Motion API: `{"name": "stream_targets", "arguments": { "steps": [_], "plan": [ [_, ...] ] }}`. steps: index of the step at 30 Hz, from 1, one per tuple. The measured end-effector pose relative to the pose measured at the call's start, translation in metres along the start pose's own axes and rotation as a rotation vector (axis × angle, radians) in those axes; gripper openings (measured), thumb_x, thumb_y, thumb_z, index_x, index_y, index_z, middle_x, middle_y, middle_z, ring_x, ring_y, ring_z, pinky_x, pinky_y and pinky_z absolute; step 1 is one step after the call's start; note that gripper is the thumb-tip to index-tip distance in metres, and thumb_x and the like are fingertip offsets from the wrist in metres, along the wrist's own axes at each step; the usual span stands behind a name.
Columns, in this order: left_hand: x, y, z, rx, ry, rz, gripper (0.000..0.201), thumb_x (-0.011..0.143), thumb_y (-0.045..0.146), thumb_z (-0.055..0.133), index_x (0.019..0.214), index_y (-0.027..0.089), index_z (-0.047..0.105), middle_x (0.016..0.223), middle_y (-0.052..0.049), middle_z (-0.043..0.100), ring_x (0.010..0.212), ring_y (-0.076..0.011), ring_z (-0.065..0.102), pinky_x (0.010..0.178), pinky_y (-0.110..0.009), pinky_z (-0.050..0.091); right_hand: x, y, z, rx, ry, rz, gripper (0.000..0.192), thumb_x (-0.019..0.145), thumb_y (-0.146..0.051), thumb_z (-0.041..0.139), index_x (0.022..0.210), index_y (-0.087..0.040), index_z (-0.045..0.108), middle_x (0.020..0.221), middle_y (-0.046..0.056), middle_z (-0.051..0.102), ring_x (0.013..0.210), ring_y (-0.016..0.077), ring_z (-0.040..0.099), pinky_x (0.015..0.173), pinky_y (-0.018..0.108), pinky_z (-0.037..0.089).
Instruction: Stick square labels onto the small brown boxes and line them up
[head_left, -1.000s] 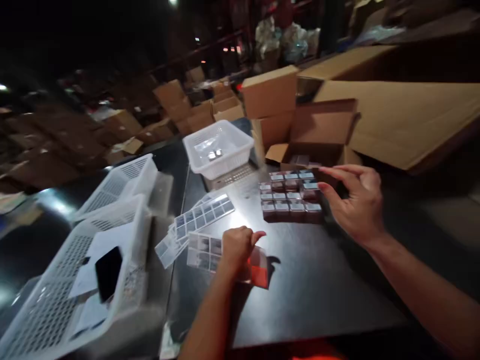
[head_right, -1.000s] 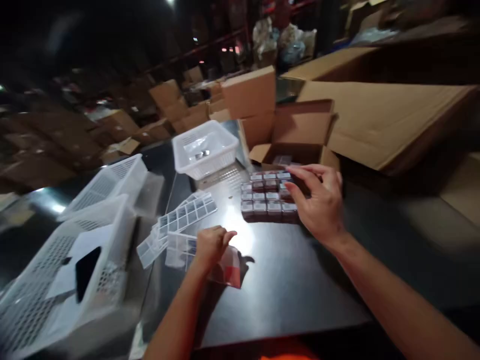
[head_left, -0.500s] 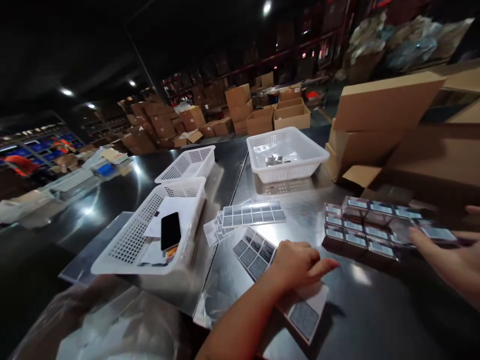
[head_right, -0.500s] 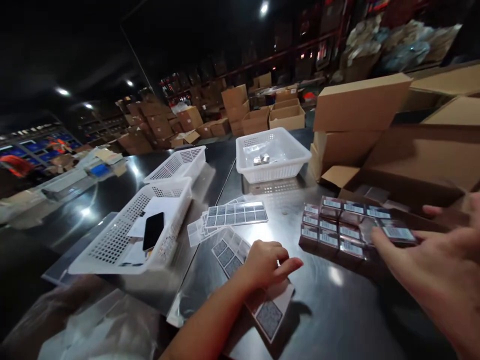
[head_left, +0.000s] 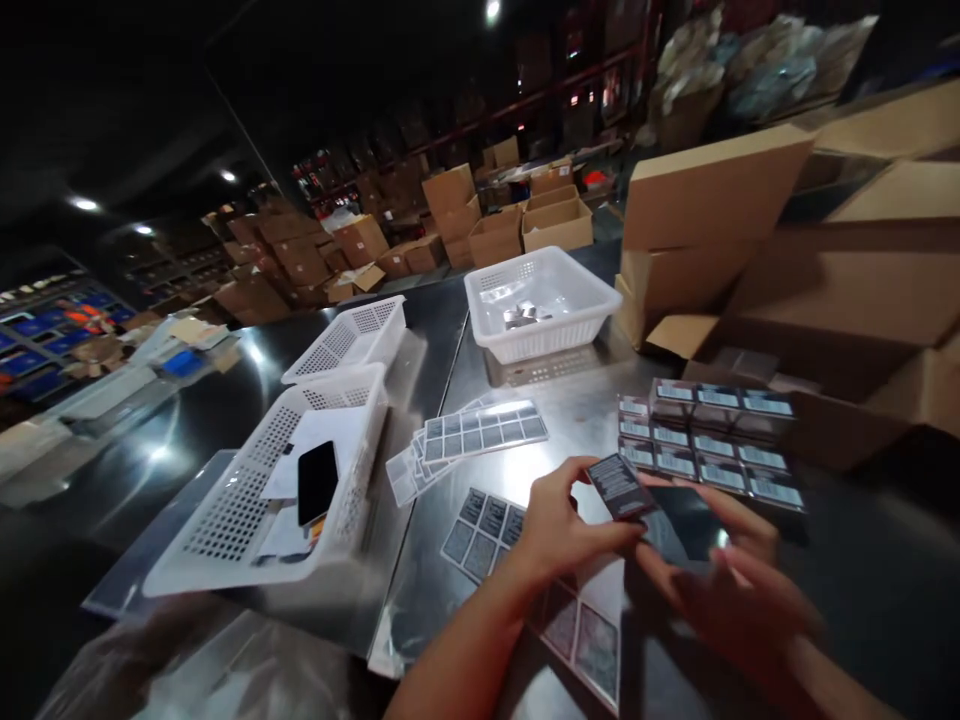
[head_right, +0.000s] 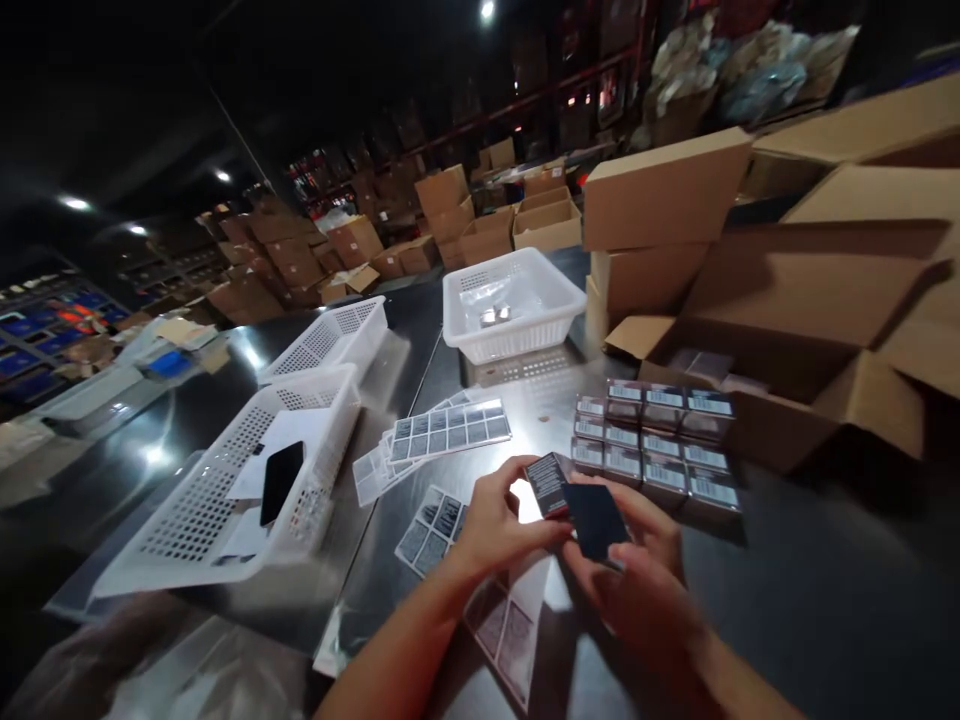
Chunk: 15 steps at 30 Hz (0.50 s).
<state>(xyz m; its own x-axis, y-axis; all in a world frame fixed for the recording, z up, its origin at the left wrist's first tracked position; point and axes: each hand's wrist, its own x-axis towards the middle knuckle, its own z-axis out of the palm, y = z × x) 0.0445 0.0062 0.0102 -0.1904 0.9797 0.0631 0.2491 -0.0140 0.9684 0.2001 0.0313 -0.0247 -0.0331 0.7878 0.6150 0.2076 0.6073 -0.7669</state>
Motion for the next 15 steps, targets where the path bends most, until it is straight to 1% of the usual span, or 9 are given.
{"name": "stream_targets", "arguments": {
  "steps": [2,3,4,6,8,11,13,15],
  "plan": [
    [0.000,-0.003,0.002,0.030,0.008,0.027,0.060,0.057,0.025,0.088,0.115,0.021,0.072,0.093,0.001,0.070,0.065,-0.0085,0.047,0.054,-0.019,0.032,0.002,-0.001,-0.003,0.012,0.085,-0.253,0.056,0.076,-0.015,0.076,0.120,-0.040,0.052,0.116,0.005,0.065,0.088,0.0289,0.072,0.064,0.041,0.065],
    [0.000,-0.004,0.002,0.038,0.011,0.037,0.059,0.057,0.022,0.086,0.115,0.021,0.072,0.094,0.001,0.070,0.067,-0.0093,0.049,0.054,-0.019,0.032,0.002,-0.001,-0.004,0.008,0.107,-0.372,0.063,0.074,-0.009,0.075,0.122,-0.040,0.049,0.120,0.006,0.062,0.092,0.0282,0.072,0.063,0.040,0.065],
    [0.000,-0.004,0.002,0.045,0.010,0.042,0.057,0.058,0.021,0.083,0.114,0.021,0.071,0.095,0.001,0.070,0.068,-0.0098,0.050,0.053,-0.018,0.032,0.002,0.001,-0.005,0.001,0.098,-0.443,0.067,0.074,-0.006,0.074,0.124,-0.040,0.046,0.124,0.006,0.059,0.096,0.0277,0.072,0.065,0.039,0.065],
    [0.000,-0.004,0.002,0.066,0.012,0.033,0.057,0.059,0.018,0.079,0.115,0.020,0.070,0.098,-0.001,0.071,0.067,-0.0098,0.051,0.051,-0.018,0.032,0.001,0.004,-0.009,0.005,0.010,-0.465,0.068,0.077,-0.004,0.072,0.127,-0.038,0.043,0.128,0.008,0.056,0.105,0.0279,0.069,0.072,0.041,0.066],
    [-0.001,-0.004,0.002,0.091,0.019,0.016,0.061,0.059,0.016,0.074,0.120,0.020,0.069,0.102,-0.002,0.071,0.066,-0.0095,0.052,0.049,-0.017,0.032,-0.001,0.006,-0.011,0.035,-0.053,-0.435,0.070,0.079,-0.003,0.070,0.132,-0.036,0.039,0.132,0.010,0.052,0.113,0.0287,0.066,0.080,0.044,0.066],
    [-0.002,-0.006,0.001,0.127,0.037,0.025,0.068,0.059,0.015,0.072,0.126,0.022,0.066,0.109,-0.003,0.071,0.067,-0.0096,0.053,0.048,-0.017,0.032,-0.001,0.004,-0.012,0.095,-0.106,-0.419,0.078,0.078,0.001,0.069,0.139,-0.033,0.033,0.137,0.013,0.047,0.119,0.0276,0.061,0.085,0.043,0.064],
    [-0.003,-0.008,0.000,0.131,0.041,0.042,0.068,0.060,0.016,0.073,0.128,0.024,0.066,0.113,-0.002,0.070,0.066,-0.0091,0.053,0.048,-0.017,0.033,0.001,0.000,-0.012,0.115,-0.141,-0.407,0.077,0.079,0.002,0.067,0.139,-0.030,0.032,0.138,0.014,0.045,0.123,0.0273,0.057,0.090,0.044,0.062],
    [-0.003,-0.008,-0.001,0.121,0.043,0.049,0.066,0.061,0.017,0.074,0.126,0.024,0.067,0.111,-0.002,0.070,0.063,-0.0079,0.051,0.048,-0.018,0.033,0.003,-0.004,-0.013,0.120,-0.168,-0.414,0.074,0.079,0.000,0.067,0.138,-0.029,0.034,0.138,0.014,0.044,0.125,0.0278,0.054,0.095,0.046,0.060]
  ]
}}
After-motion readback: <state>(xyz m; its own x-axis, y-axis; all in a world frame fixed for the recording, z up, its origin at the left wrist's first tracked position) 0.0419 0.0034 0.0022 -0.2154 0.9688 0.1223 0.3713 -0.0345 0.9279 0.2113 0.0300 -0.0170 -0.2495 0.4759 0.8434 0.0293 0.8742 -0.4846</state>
